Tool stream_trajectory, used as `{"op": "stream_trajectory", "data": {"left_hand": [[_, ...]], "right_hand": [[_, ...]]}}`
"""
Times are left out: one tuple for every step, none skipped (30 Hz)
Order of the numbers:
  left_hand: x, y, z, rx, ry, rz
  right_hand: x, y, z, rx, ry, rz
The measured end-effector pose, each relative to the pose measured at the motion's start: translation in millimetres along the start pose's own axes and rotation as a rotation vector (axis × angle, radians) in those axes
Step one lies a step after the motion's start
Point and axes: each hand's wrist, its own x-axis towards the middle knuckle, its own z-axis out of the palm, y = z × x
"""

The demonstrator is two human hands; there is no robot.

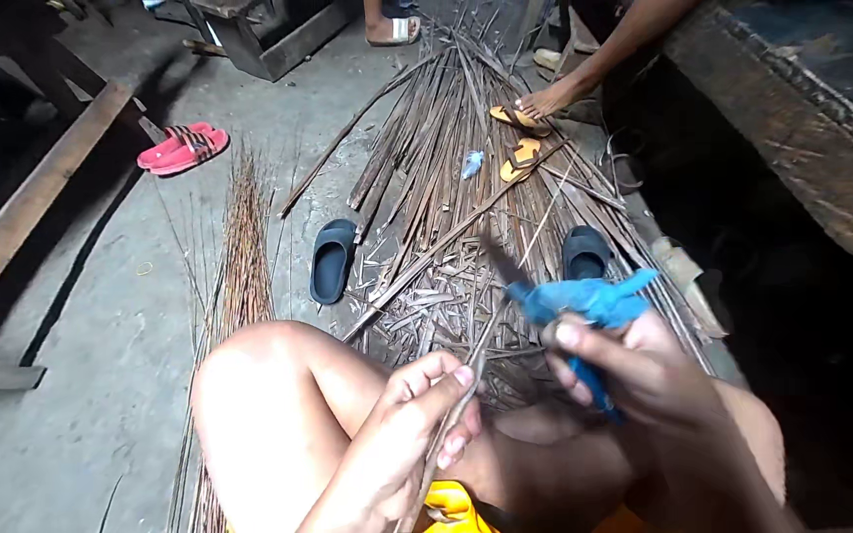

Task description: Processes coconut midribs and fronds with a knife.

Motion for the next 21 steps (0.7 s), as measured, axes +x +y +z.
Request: {"op": "stream_trajectory", "data": {"left_hand": [[2.0, 0.8, 0.5, -0.015, 0.007, -0.003], [3.2, 0.9, 0.3, -0.04, -0.003, 0.0], [3.5, 0.7, -0.8, -0.066, -0.027, -0.001], [3.3, -0.1, -2.1, -0.091, -0.041, -0.01], [3.0, -1.4, -3.9, -0.115, -0.044, -0.021], [3.1, -2.9, -5.8, -0.133, -0.049, -0.035], [2.7, -4.4, -7.7, -0.142, -0.068, -0.049], [2.3, -5.7, -9.7, -0.151, -0.094, -0.056], [2.0, -6.8, -11.4, -0.163, -0.119, -0.062], [2.1, -7.8, -12.1, -0.173, -0.135, -0.068], [2.7, -8.4, -12.4, -0.179, -0.146, -0.072], [3.4, -8.0, -12.7, -0.177, -0.156, -0.077], [4.2, -7.3, -13.1, -0.182, -0.161, -0.086], [4.9, -6.6, -13.1, -0.188, -0.16, -0.096], [5.7, -6.0, -13.4, -0.191, -0.164, -0.105], [6.4, -5.7, -13.3, -0.197, -0.165, -0.113], [6.9, -5.1, -13.2, -0.201, -0.167, -0.119], [7.4, -4.4, -13.0, -0.209, -0.169, -0.124], [7.7, -3.6, -13.1, -0.214, -0.177, -0.13], [8.0, -2.9, -13.2, -0.225, -0.178, -0.138], [8.3, -2.4, -13.1, -0.234, -0.181, -0.143]], "right_hand": [[-0.9, 5.4, 5.6, 0.064, -0.082, 0.058], [-0.4, 10.9, 10.7, 0.128, -0.14, 0.117], [0.5, 16.4, 16.4, 0.173, -0.173, 0.164], [1.1, 21.8, 21.9, 0.21, -0.193, 0.195], [1.8, 26.5, 26.3, 0.237, -0.207, 0.202], [2.3, 30.3, 29.3, 0.253, -0.218, 0.191], [1.9, 32.8, 31.6, 0.259, -0.211, 0.17], [1.3, 33.9, 33.5, 0.252, -0.187, 0.143], [1.0, 34.4, 34.0, 0.241, -0.158, 0.116], [0.9, 34.2, 33.6, 0.23, -0.132, 0.095], [1.4, 33.1, 33.3, 0.216, -0.106, 0.077], [2.2, 31.6, 33.3, 0.203, -0.082, 0.063], [3.1, 30.4, 33.3, 0.194, -0.062, 0.052], [4.3, 29.5, 33.2, 0.187, -0.036, 0.046], [5.9, 28.4, 32.8, 0.182, -0.003, 0.04], [8.0, 27.2, 31.6, 0.169, 0.031, 0.034], [10.2, 26.2, 29.5, 0.16, 0.052, 0.021], [11.9, 24.8, 27.9, 0.152, 0.069, 0.013], [13.2, 23.4, 28.0, 0.144, 0.086, 0.009], [13.8, 22.4, 28.3, 0.14, 0.092, 0.01], [14.4, 22.0, 28.3, 0.135, 0.095, 0.007]]}}
